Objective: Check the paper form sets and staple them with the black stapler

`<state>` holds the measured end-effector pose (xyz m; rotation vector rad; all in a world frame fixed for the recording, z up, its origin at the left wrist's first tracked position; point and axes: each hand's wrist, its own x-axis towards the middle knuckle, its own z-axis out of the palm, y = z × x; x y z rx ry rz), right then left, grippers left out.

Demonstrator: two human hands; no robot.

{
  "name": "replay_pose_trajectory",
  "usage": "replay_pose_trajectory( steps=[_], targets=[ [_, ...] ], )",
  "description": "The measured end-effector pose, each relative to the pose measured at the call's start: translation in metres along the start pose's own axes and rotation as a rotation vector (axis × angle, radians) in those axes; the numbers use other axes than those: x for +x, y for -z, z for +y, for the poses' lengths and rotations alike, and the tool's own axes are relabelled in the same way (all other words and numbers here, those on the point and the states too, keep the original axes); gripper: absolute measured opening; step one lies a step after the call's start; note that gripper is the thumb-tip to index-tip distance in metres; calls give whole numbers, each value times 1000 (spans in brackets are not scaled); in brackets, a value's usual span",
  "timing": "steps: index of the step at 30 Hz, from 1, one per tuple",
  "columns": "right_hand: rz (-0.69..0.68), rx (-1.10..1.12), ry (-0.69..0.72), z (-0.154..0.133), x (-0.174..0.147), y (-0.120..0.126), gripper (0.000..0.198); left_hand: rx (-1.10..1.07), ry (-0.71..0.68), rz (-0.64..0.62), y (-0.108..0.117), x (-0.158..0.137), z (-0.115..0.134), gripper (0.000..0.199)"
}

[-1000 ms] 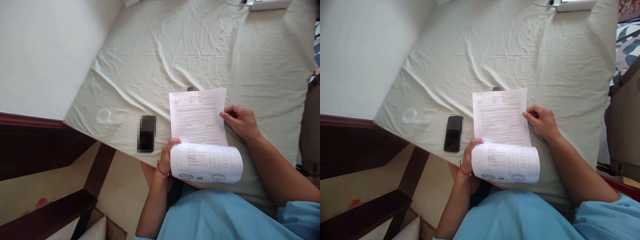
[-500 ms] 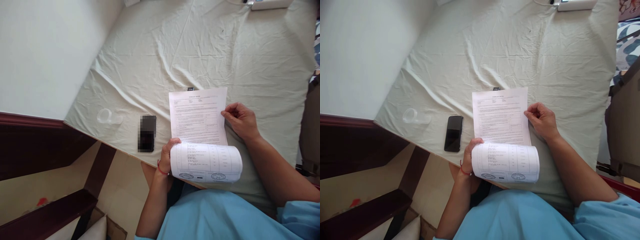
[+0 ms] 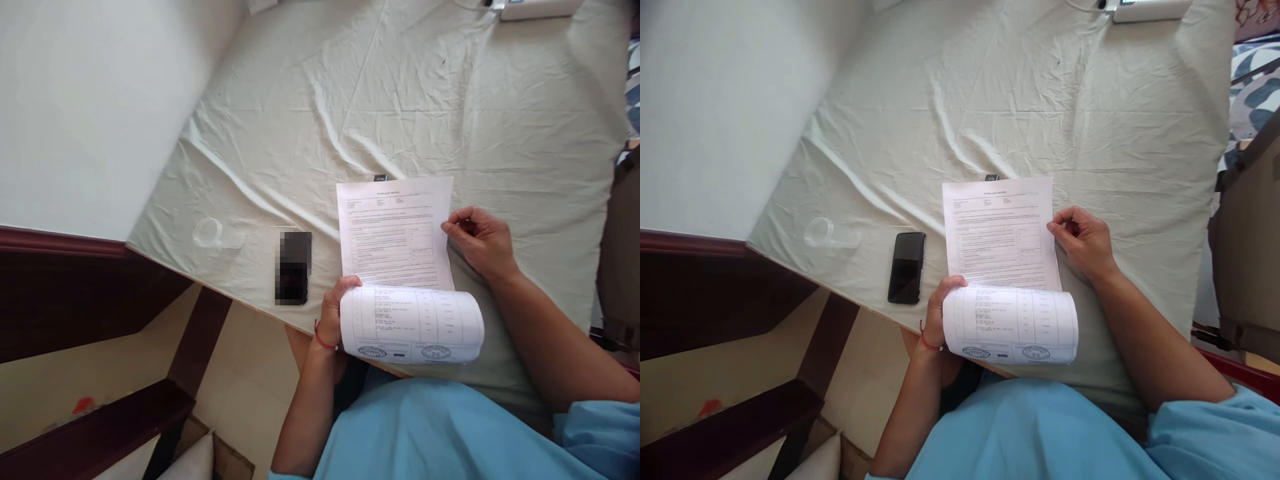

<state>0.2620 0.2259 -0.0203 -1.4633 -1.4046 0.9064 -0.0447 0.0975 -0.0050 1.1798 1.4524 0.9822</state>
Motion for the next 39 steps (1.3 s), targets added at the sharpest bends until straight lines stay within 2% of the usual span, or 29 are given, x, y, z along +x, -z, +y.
replay_pose_trajectory(
  steps=[4,9,13,17,20,27,33,39],
  targets=[
    [4,148,-4,2,2,0,15,-5,-4,3,-1,0,-4,16],
    [-9,320,-76,-3,3,0,23,19,-33,-16,2,1,-7,19],
    [-24,336,-93,-7,3,0,26,48,-24,6,4,2,-5,17],
    [-29,333,-92,-9,3,0,24,72,-78,-31,5,3,-5,22],
    [-36,346,-96,-9,3,0,25,100,-65,-26,4,3,-7,22],
    [-123,442,-91,0,3,-1,29,82,-47,-36,3,3,-4,21],
    [-69,409,-69,0,3,-1,39,82,-59,-21,3,4,3,16],
    [-125,479,-49,3,1,0,30,109,-109,-44,6,5,-5,19]
  ],
)
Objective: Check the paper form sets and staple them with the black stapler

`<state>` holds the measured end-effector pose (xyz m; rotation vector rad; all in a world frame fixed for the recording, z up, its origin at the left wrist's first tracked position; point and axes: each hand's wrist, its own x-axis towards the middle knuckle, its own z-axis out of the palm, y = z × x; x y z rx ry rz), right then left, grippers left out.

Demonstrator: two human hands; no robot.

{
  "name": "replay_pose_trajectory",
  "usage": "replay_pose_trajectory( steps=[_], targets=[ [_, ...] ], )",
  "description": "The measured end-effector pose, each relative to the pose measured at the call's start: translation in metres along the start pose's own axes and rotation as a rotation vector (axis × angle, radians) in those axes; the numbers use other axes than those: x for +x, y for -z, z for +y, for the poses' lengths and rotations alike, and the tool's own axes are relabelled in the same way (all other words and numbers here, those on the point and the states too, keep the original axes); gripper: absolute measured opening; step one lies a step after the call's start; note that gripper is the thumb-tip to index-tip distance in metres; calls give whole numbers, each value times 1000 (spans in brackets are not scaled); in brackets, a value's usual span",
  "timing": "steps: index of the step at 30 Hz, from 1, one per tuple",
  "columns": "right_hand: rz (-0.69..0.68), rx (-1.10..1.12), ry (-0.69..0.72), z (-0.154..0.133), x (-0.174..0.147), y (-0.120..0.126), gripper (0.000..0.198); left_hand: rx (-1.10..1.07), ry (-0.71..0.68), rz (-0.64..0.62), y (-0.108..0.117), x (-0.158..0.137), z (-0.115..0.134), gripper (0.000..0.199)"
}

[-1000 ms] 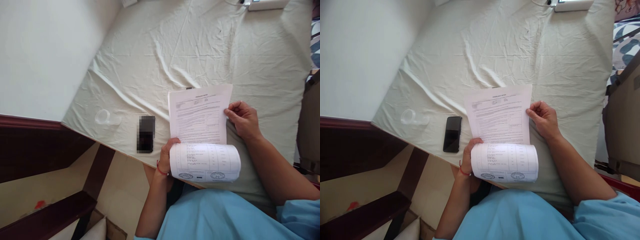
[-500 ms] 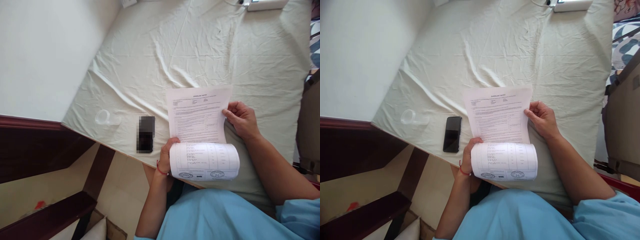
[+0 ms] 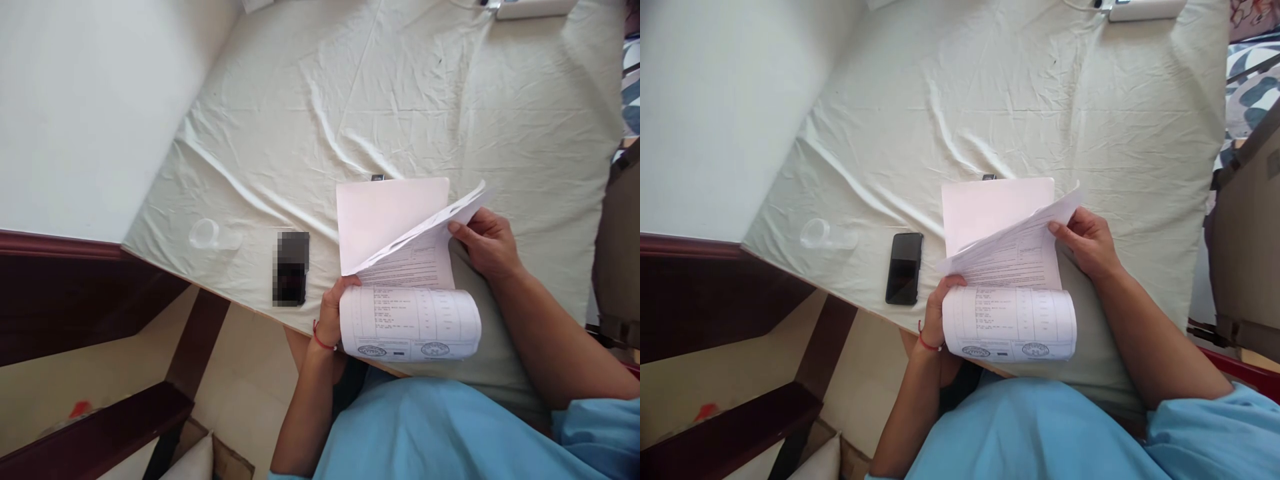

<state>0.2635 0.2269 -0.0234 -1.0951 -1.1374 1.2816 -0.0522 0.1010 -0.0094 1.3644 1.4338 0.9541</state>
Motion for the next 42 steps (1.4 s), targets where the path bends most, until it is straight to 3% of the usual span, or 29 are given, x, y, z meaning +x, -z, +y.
replay_pose_trajectory(
  steps=[5,11,18,21,24,26,28,32,35,39,42],
  targets=[
    [-14,-22,-30,-2,0,-3,36,27,-101,-21,1,-1,-6,34],
    [51,-150,-94,1,-1,-3,35,27,-118,30,-3,-1,-9,70],
    [52,-194,-69,0,-2,-2,31,-22,-65,5,-4,-2,-10,73],
    [90,-186,-43,0,-1,-4,45,-33,-51,7,-5,-2,-8,74],
    [104,-139,22,0,-1,-7,64,-40,-42,4,-6,-2,-6,74],
    [97,-122,93,1,-1,-8,66,-45,-33,4,-6,-2,-6,73],
    [99,-124,162,0,-1,-8,58,-45,-22,9,-6,-3,-7,72],
    [45,-228,220,-1,-2,-6,19,-27,-22,7,-6,-3,-8,74],
    [-13,-362,177,-1,-4,-5,19,-18,-58,23,-6,-2,-6,72],
    [15,-466,80,-3,-5,-6,31,17,-144,-9,-4,1,-5,44],
    [16,-505,64,-5,-4,-6,34,35,-130,-53,-2,2,-4,22]
  ],
)
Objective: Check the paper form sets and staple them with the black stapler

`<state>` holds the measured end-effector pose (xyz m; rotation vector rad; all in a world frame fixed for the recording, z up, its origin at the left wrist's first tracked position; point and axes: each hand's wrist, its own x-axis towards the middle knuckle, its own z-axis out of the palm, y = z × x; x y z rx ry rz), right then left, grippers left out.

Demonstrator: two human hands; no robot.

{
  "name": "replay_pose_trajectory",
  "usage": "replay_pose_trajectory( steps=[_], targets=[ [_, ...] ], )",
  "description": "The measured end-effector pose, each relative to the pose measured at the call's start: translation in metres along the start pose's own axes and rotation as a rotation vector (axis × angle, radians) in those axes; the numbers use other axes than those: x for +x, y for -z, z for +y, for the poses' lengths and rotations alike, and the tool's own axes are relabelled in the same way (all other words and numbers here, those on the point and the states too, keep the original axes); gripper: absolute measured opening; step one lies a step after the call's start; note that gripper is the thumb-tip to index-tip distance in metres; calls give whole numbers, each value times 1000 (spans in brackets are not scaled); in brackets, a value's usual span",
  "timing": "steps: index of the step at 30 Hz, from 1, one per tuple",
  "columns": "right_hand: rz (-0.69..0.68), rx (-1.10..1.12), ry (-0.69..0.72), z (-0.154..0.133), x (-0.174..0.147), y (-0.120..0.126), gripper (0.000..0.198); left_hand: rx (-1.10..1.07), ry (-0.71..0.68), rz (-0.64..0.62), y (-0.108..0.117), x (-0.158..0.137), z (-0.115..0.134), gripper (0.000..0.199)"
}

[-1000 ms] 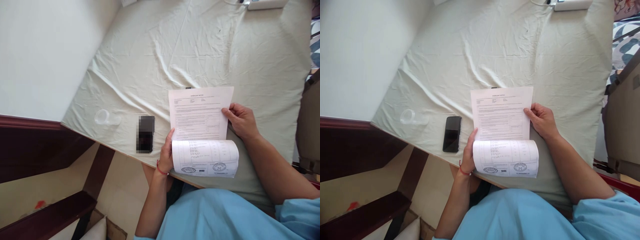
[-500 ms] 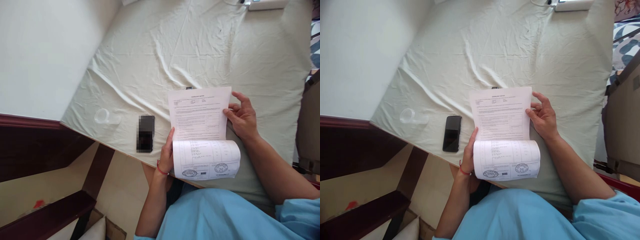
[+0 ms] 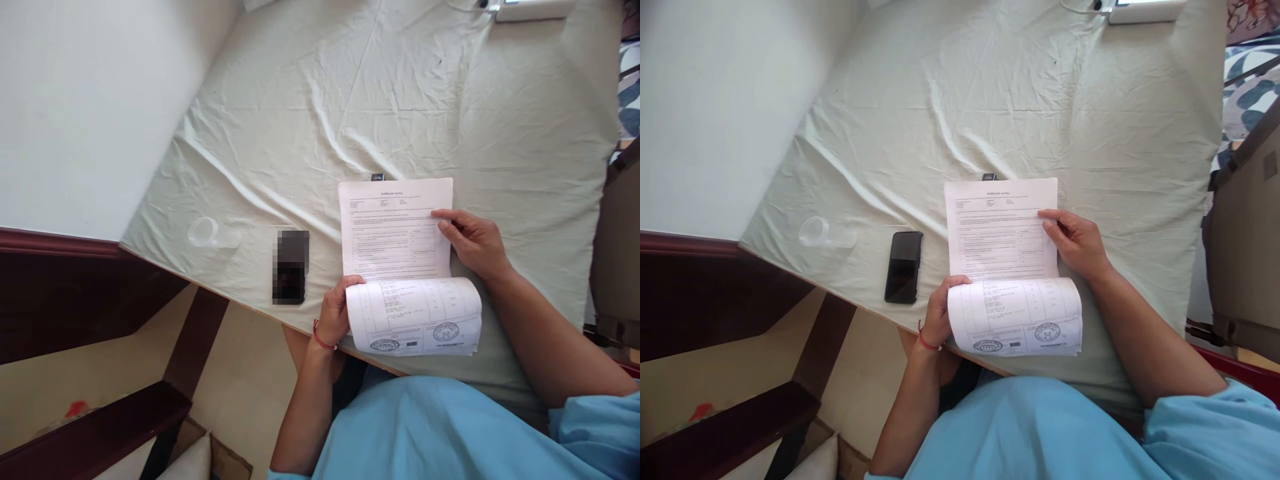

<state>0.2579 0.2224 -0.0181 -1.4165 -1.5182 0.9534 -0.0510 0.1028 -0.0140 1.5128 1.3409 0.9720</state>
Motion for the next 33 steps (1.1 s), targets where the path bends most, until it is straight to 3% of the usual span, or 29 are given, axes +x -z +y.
replay_pose_trajectory(
  steps=[12,33],
  targets=[
    [-40,-27,-10,-3,1,2,29,-255,167,14,1,-6,8,12],
    [-38,-39,-14,-5,2,1,27,-231,165,20,1,-3,11,16]
  ],
)
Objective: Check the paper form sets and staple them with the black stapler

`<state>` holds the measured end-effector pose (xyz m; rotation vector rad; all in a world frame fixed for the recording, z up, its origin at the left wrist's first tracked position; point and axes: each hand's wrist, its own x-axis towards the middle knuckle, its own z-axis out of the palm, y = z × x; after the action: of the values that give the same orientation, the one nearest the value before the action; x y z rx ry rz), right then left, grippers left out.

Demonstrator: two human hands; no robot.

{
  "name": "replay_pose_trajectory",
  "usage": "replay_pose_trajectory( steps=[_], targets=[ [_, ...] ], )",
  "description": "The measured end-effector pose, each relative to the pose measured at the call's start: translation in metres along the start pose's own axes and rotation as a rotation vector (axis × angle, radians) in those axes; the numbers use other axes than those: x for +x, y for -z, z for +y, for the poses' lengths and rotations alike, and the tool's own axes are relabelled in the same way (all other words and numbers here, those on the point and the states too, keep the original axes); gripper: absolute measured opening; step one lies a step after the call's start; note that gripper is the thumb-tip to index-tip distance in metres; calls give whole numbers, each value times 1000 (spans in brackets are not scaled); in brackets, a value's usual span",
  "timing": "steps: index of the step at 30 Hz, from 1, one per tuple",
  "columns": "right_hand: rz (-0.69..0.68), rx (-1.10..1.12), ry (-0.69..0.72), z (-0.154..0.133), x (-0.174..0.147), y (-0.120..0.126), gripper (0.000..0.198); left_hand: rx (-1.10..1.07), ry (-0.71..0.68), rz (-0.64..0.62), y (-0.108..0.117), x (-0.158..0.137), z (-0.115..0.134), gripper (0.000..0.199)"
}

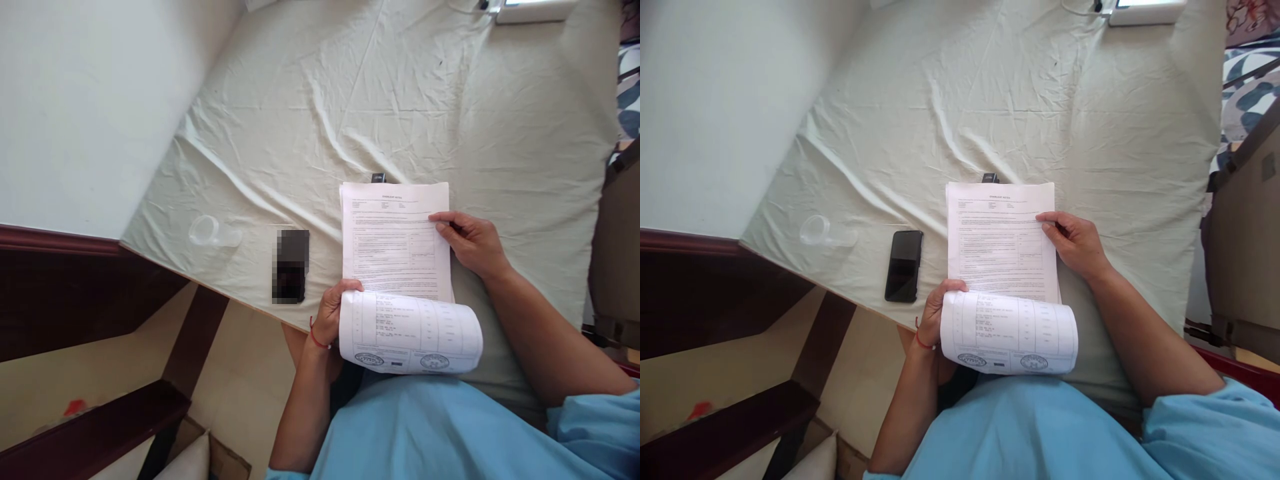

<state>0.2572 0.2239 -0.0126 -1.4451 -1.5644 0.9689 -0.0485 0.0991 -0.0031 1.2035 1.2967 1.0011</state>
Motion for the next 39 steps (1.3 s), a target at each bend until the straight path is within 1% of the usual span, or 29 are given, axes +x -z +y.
replay_pose_trajectory(
  steps=[9,19,25,32,39],
  targets=[
    [3,6,-2,1,-1,0,26,25,-4,7,1,-1,-2,15],
    [7,15,8,5,-1,-1,26,-11,-22,-4,1,0,-4,11],
    [1,-17,24,7,-1,0,26,3,-9,-2,1,0,-5,14],
    [4,-16,25,8,0,-1,25,-43,-43,-6,1,0,-5,8],
    [3,-40,30,8,0,0,29,-41,-60,3,0,1,-4,8]
  ],
)
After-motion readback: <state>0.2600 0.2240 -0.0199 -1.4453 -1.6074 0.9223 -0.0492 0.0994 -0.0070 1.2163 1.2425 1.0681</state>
